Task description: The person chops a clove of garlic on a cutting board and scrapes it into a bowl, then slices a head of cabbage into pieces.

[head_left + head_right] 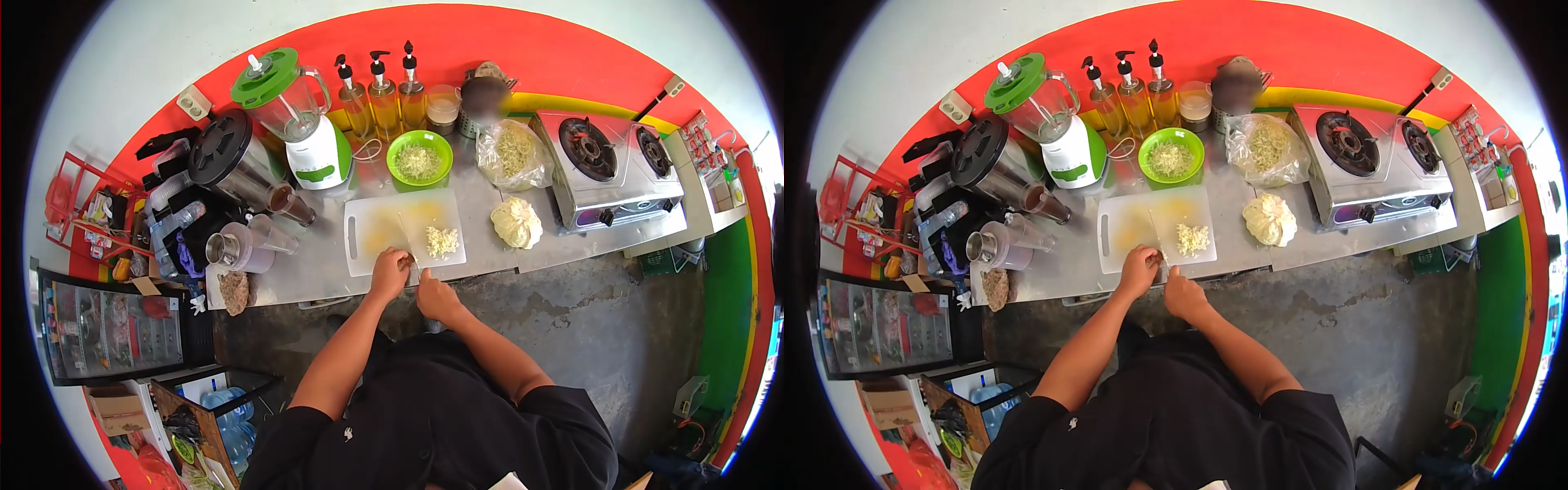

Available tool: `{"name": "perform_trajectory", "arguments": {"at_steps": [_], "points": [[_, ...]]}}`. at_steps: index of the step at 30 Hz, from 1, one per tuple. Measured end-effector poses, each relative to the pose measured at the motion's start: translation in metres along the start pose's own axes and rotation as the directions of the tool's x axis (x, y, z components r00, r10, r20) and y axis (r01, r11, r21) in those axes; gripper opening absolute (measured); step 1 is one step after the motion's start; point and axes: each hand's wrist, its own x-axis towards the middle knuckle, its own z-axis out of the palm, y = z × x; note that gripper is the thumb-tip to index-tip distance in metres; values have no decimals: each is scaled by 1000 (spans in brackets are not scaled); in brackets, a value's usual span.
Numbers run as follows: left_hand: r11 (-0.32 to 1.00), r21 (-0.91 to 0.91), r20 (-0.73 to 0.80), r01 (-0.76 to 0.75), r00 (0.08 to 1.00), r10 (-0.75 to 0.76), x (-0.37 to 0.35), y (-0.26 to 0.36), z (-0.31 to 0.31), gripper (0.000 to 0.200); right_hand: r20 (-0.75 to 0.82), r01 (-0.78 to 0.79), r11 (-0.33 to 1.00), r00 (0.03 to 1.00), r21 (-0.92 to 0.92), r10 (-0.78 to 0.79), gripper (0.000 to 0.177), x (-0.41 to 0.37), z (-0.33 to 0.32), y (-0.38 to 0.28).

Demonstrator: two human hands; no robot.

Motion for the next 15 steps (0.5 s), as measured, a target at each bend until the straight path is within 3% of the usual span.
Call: {"name": "perform_trajectory", "arguments": {"at_steps": [15], "points": [[994,-99,27,47,999,-44,2,-1,-2,21,44,25,1000,999,0,-25,35,1,-6,-5]]}}
